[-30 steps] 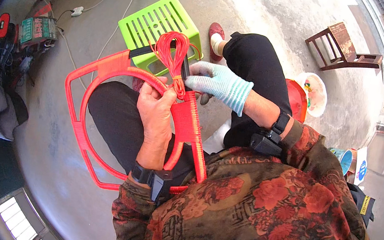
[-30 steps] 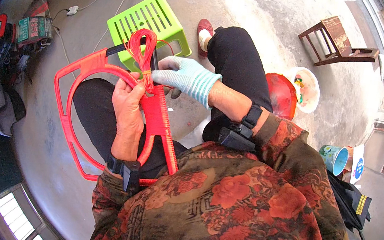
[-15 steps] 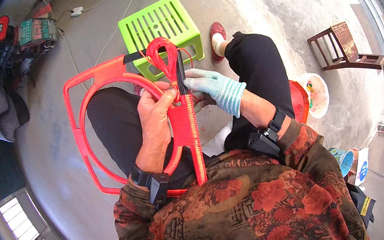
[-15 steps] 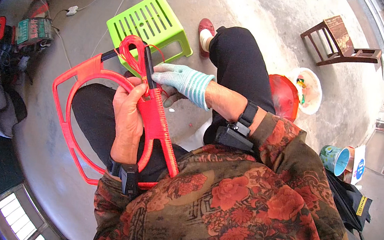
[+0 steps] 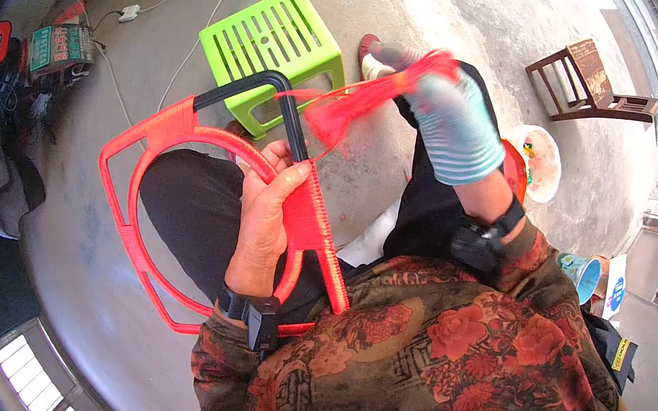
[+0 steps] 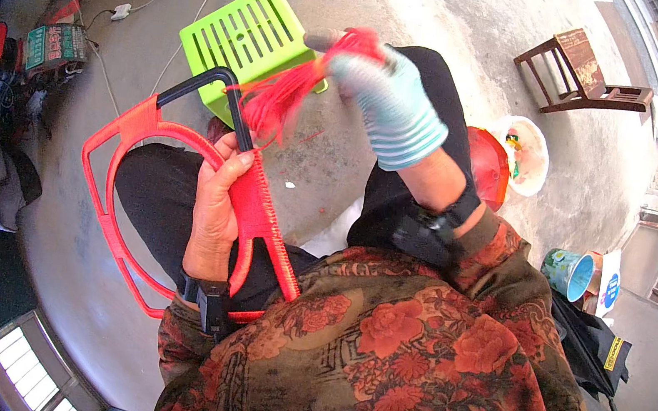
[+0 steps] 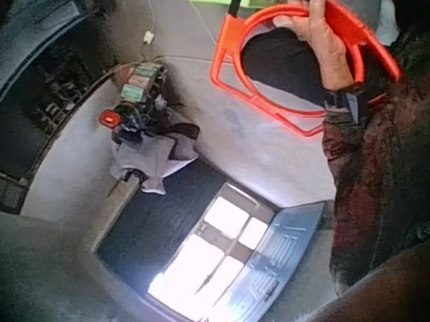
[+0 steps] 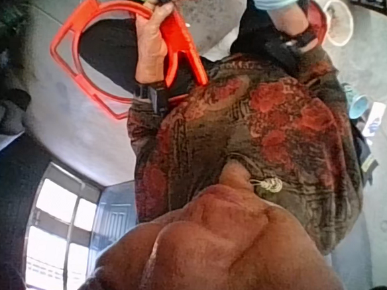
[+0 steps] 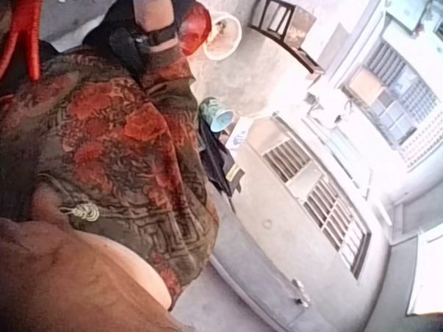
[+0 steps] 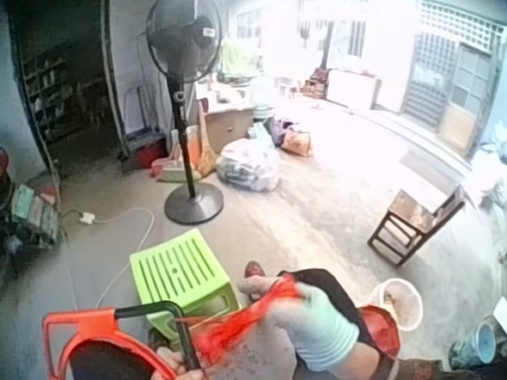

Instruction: The recorder is wrapping a red plastic string around a black and red plastic chair frame to create a woven seat or surface.

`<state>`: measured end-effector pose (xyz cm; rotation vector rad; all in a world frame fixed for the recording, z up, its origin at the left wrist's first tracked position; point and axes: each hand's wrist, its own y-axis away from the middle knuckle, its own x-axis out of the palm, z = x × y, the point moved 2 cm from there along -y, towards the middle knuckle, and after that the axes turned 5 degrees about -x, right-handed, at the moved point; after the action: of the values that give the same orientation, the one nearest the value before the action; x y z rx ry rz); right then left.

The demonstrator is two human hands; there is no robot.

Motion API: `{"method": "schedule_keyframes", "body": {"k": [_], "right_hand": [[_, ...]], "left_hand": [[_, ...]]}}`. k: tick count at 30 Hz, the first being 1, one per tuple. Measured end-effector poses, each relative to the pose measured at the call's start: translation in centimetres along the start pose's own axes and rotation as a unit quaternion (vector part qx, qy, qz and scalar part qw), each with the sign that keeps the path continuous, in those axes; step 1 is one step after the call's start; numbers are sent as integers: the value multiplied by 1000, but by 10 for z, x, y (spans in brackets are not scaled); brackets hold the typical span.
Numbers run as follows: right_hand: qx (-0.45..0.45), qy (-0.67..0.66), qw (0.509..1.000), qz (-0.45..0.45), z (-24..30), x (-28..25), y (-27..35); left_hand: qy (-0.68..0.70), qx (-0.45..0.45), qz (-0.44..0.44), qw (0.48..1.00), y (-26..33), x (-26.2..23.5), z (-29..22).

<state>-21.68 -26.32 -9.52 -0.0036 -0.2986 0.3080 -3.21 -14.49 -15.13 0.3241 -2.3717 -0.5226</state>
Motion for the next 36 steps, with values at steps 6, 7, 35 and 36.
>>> {"method": "schedule_keyframes", "body": {"k": [6,7,35,36], "right_hand": [[206,-353,896,176,15,9,25],[190,-330,896,230,8,6,24],[46,-118,980,-155,1,-86,-12],[-7,-95,974,-206,4,-110,-17]], "left_hand": [[37,-5,25,999,0,-7,-1],[38,-6,25,999,1,-3,-2],[53,-23,-39,998,6,-14,-1],[53,-22,-42,997,7,-15,-1]]}}
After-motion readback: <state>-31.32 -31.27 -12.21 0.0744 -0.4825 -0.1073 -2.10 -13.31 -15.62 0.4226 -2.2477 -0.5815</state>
